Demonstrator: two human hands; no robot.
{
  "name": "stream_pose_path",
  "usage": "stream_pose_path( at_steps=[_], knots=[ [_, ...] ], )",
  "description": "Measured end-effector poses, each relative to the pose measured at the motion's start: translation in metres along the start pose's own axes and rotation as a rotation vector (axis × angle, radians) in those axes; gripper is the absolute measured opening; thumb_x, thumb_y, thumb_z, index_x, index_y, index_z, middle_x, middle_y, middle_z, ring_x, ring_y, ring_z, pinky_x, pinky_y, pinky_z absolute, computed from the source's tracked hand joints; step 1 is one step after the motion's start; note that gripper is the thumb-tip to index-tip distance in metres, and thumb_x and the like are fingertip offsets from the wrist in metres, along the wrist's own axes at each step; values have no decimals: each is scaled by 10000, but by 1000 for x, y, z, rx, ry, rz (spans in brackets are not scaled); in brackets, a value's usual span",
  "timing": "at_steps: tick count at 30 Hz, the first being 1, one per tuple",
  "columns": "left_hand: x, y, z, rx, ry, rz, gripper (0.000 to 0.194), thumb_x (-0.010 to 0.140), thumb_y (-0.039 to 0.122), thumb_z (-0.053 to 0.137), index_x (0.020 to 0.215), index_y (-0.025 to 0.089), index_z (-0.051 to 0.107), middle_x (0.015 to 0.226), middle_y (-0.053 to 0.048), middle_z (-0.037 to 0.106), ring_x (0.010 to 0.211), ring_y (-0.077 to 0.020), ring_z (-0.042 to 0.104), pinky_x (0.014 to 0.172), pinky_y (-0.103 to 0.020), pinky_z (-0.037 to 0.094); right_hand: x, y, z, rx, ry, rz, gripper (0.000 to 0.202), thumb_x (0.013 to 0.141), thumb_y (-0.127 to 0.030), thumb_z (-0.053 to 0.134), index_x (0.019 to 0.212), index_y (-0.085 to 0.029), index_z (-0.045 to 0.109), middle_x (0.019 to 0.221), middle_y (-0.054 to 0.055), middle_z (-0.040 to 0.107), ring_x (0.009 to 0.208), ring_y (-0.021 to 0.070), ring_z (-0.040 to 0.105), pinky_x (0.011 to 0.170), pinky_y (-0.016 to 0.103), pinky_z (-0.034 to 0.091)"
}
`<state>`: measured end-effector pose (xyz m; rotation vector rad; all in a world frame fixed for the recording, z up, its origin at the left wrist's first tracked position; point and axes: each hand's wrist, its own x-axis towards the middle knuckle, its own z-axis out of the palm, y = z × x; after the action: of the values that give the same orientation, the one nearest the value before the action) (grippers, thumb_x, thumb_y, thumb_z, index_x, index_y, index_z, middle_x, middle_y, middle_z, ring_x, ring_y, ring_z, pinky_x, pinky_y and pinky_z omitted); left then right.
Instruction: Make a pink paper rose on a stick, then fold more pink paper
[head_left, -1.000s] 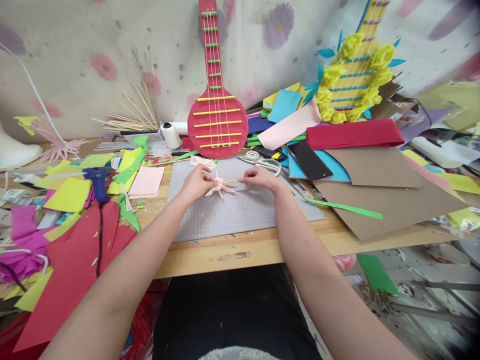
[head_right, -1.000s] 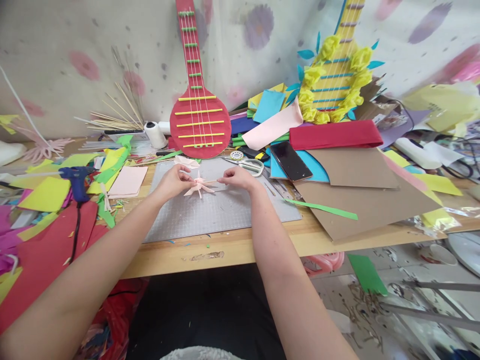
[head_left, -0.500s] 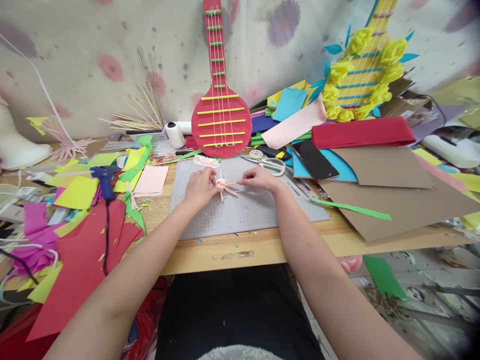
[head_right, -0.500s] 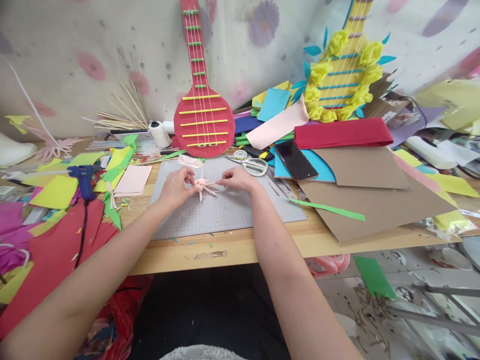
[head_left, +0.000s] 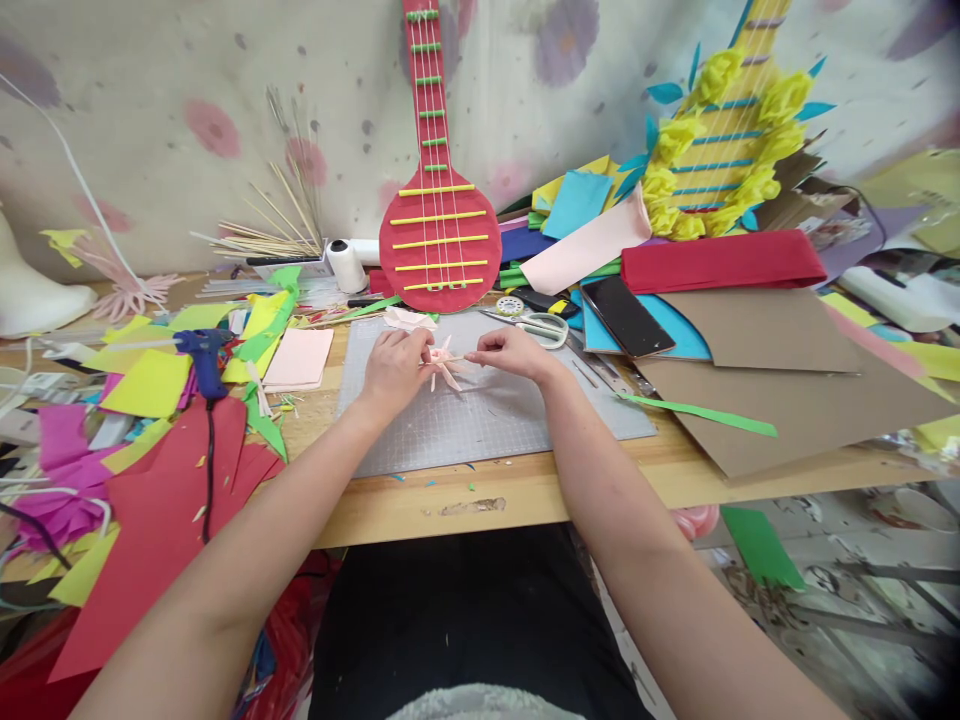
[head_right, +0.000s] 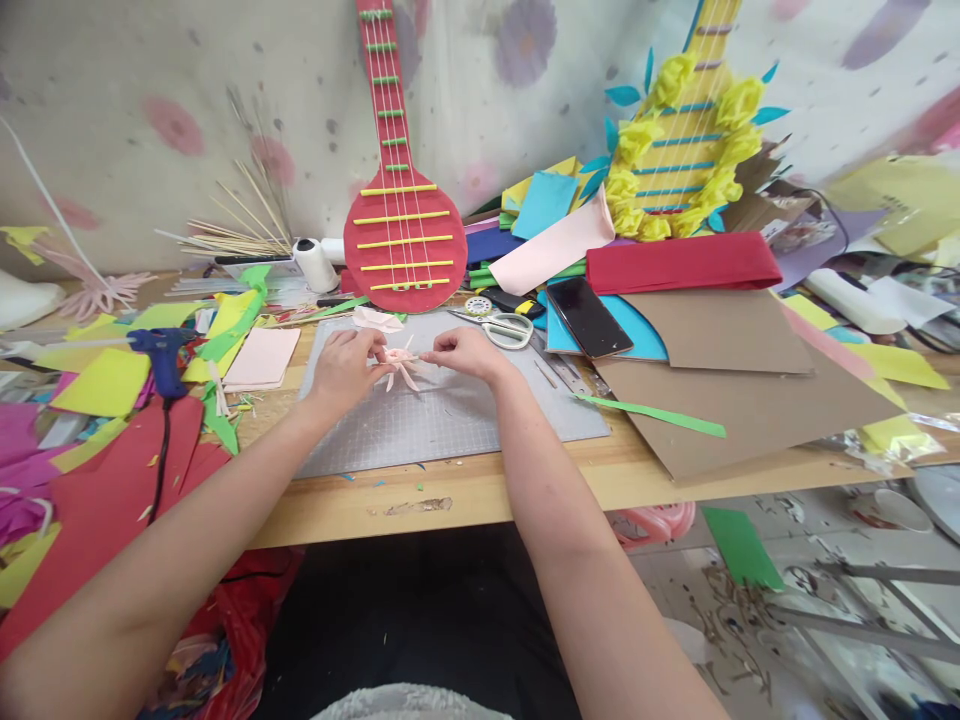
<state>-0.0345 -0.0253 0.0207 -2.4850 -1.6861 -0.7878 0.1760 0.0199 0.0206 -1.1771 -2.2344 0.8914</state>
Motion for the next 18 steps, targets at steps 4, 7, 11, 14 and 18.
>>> stream_pose_path(
  at_steps=[4, 7, 11, 14, 18],
  knots=[
    [4, 1, 0, 14, -1, 29, 349, 679, 253, 689, 953, 207, 478, 699, 17, 651, 811, -210, 581, 813, -341, 356, -1, -2, -1, -92, -13, 33, 383, 749, -505, 500, 620, -155, 586, 555, -18, 471, 565, 95, 388, 560, 242, 261],
    [9, 2, -1, 22, -54, 29, 389, 676, 260, 694, 978, 200, 457, 667, 33, 650, 750, -195, 599, 779, -329, 375, -1, -9, 5, -240, 126, -64, 304, 744, -466, 550, 786, -176, 634, 738, 22, 583, 686, 133, 468, 628, 249, 301],
    [14, 4, -4, 36, -115, 22, 411, 680, 270, 690, 993, 200, 434, 668, 35, 655, 728, -191, 616, 749, -322, 386, 1, -21, 20, -336, 166, -270, 228, 781, -381, 549, 863, -181, 621, 915, 65, 611, 867, 179, 494, 759, 282, 324],
    [15, 5, -5, 46, -134, 32, 409, 684, 260, 685, 995, 200, 426, 679, 32, 660, 740, -192, 623, 754, -325, 387, 2, -24, 29, -309, 88, -254, 181, 808, -324, 507, 837, -181, 615, 878, 44, 611, 849, 161, 500, 717, 259, 327],
    [13, 5, -6, 56, -143, 47, 411, 684, 257, 684, 997, 190, 427, 696, 16, 668, 762, -201, 626, 758, -332, 386, 5, -22, 35, -204, 21, -168, 172, 807, -309, 486, 816, -177, 597, 815, 15, 610, 721, 115, 492, 621, 229, 303]
  ],
)
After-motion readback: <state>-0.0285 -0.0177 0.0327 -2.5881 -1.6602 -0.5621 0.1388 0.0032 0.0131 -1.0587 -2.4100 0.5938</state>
